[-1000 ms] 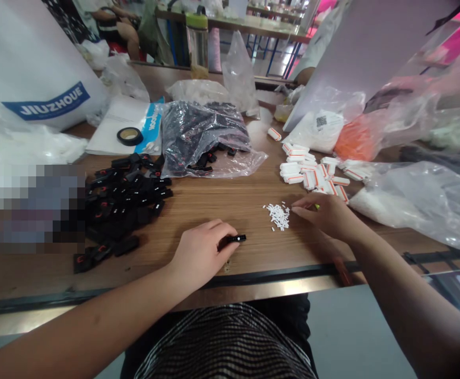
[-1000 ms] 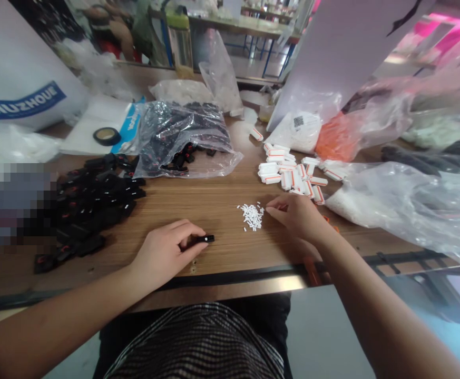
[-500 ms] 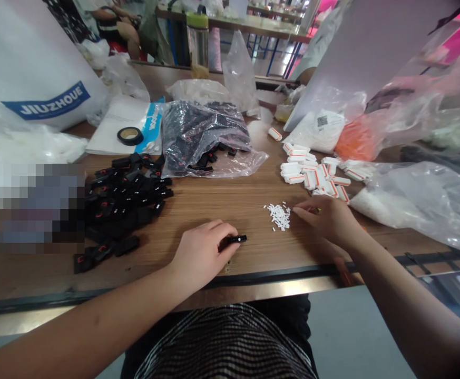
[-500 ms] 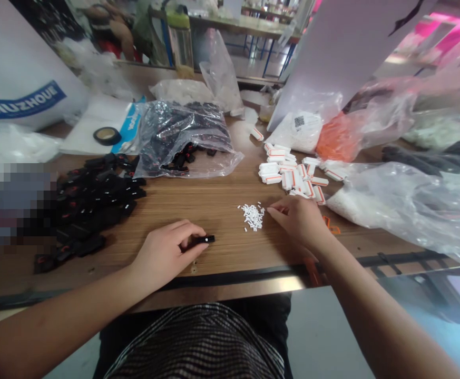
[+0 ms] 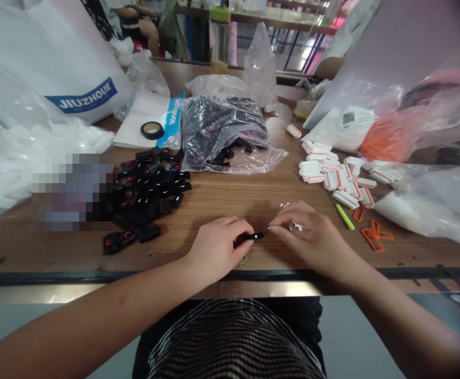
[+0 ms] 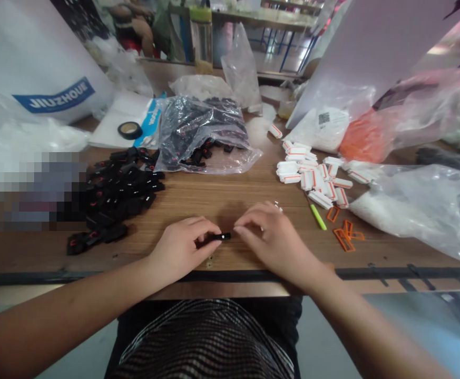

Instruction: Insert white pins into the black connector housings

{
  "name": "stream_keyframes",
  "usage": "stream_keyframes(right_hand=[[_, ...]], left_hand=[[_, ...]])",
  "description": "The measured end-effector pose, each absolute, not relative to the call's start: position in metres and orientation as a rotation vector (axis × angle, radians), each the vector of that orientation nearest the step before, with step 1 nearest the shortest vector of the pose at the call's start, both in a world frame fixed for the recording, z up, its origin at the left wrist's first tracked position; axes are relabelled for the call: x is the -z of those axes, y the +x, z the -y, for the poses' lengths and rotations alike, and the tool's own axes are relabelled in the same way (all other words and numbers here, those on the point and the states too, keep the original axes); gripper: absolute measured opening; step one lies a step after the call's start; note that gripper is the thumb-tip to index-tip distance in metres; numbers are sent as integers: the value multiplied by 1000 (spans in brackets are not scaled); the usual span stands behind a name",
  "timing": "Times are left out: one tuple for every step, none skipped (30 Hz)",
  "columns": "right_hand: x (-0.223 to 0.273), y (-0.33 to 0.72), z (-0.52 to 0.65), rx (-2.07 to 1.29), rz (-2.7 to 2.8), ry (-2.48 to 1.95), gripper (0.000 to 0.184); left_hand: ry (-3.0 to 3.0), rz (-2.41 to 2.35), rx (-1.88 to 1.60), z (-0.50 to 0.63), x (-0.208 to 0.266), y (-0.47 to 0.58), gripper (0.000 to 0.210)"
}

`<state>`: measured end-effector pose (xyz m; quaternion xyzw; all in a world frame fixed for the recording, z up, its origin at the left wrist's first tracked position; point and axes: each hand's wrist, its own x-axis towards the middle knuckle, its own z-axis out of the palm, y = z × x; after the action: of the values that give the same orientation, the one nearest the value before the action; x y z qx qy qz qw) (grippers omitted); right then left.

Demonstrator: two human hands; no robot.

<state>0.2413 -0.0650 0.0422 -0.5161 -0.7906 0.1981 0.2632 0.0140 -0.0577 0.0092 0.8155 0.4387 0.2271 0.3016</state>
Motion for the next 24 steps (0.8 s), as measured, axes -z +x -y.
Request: stream_keyframes(right_hand=[[-43, 231, 67, -559, 2210, -1328, 11], [-44, 222, 69, -562, 2259, -1296, 11], [-45, 216, 70, -556, 2297, -1281, 10], [-45, 212, 70, -540, 2324, -1280, 10], [-45, 210, 70, -523, 2342, -1284, 10], [-45, 209, 69, -510, 2358, -1286, 10], [-45, 209, 69, -502, 2373, -1287, 11], [-45, 209, 68, -491, 2389, -1287, 12], [-46, 209, 68, -476, 2410, -1289, 13], [-47, 208, 68, -446, 2437, -1293, 14], [-48, 207, 68, -406, 2473, -1301, 16], [-50, 205, 68, -354, 2519, -1309, 18], [-51, 204, 68, -298, 2572, -1315, 20], [-52, 202, 68, -247, 2631, -1318, 21], [-53, 201, 68, -200, 2686, -1317, 22], [-54, 200, 67, -160, 2736, -1309, 22], [-54, 200, 66, -120, 2776, -1298, 22], [-55, 199, 66, -77, 2806, -1283, 20], [-56, 199, 65, -33, 2832, -1263, 19], [-57, 198, 64, 16, 2858, -1239, 17], [-58, 197, 64, 72, 2883, -1213, 16], [-59, 196, 63, 128, 2908, -1187, 14], [-60, 194, 63, 181, 2933, -1162, 14], [-61, 192, 63, 227, 2955, -1136, 13]], left_hand=[[2158, -1172, -600, 57, -9, 14, 7], [2154, -1182, -597, 57, -10, 15, 7], [2151, -1192, -595, 57, -10, 15, 7], [2152, -1201, -592, 57, -10, 15, 7], [2154, -1207, -587, 56, -10, 15, 7], [2156, -1208, -578, 56, -10, 15, 7], [2157, -1210, -573, 56, -10, 15, 8], [2157, -1210, -565, 56, -10, 15, 8], [2158, -1208, -559, 56, -11, 15, 8], [2159, -1206, -553, 56, -11, 15, 7], [2163, -1204, -549, 55, -11, 15, 7], [2168, -1203, -547, 55, -11, 15, 6], [2175, -1201, -543, 56, -11, 15, 6], [2180, -1200, -540, 56, -12, 15, 6], [2185, -1202, -537, 56, -12, 15, 6], [2189, -1204, -530, 56, -11, 15, 6], [2193, -1207, -522, 56, -11, 15, 6], [2196, -1209, -517, 55, -11, 15, 6], [2201, -1210, -512, 55, -10, 15, 6], [2207, -1211, -510, 55, -10, 15, 7], [2212, -1210, -507, 55, -10, 15, 8], [2218, -1210, -508, 55, -10, 15, 9], [2223, -1209, -512, 55, -10, 15, 10], [2224, -1210, -516, 54, -10, 15, 11]])
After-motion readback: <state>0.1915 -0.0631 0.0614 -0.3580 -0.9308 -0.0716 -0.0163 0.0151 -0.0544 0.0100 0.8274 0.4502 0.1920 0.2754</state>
